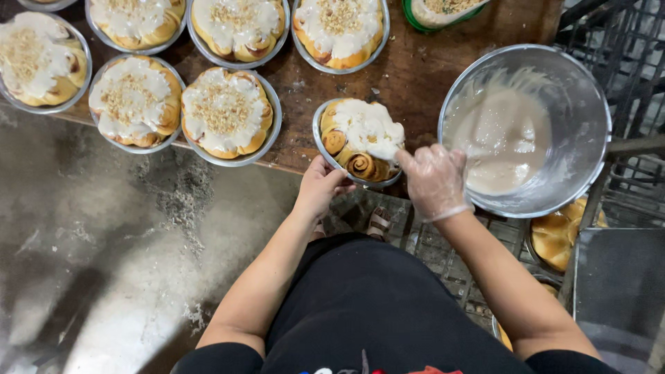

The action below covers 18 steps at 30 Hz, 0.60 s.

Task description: The person applies a white frosting or glaze to bread rolls using a small palette knife, sprinkles crushed nuts from a container over the rolls, and transfers finished rolls from a cooling rack to the workbench.

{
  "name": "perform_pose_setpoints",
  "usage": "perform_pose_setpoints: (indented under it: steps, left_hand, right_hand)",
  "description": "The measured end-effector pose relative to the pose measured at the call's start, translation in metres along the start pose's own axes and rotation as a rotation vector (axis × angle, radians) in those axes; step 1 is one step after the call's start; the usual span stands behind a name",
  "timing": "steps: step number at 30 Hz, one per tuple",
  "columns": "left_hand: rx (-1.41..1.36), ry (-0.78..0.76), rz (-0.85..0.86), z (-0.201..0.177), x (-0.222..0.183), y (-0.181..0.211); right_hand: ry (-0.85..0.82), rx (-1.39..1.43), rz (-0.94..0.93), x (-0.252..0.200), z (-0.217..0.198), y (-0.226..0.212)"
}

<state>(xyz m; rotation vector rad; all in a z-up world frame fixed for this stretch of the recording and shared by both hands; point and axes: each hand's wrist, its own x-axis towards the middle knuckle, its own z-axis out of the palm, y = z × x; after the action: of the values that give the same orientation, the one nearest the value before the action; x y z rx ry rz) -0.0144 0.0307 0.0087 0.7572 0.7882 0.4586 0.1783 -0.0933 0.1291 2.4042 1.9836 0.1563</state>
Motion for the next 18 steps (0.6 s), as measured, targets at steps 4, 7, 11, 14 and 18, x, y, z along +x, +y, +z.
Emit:
perform_pose_setpoints:
  steps: [4,7,11,14,18]
  left_hand:
    - [0.081,0.03,0.002,-0.009,0.006,0.002]
    - [0.158,0.012,-0.108,-0.041,0.023,-0.003]
    - [0.269,0.219,-0.124,-0.073,0.046,-0.039]
    - [0.047,0.194,0.066,-0.083,0.038,-0.066]
    - [0.107,0.205,-0.179,-0.078,0.031,-0.078]
  right_hand:
    - [0.065,0.045,-0.071,-0.015,-0.015,0.004]
    - [-0.041,0.194,0.041,-0.03,-0.01,0.043]
    - [-0.312,0.144,0.555,-0.043,0.032,0.105]
    - [-0.274,-0.023,0.631,-0.043,0.091,0.127]
    - [-0.391,0.4,0.712,-0.048,0.128,0.138]
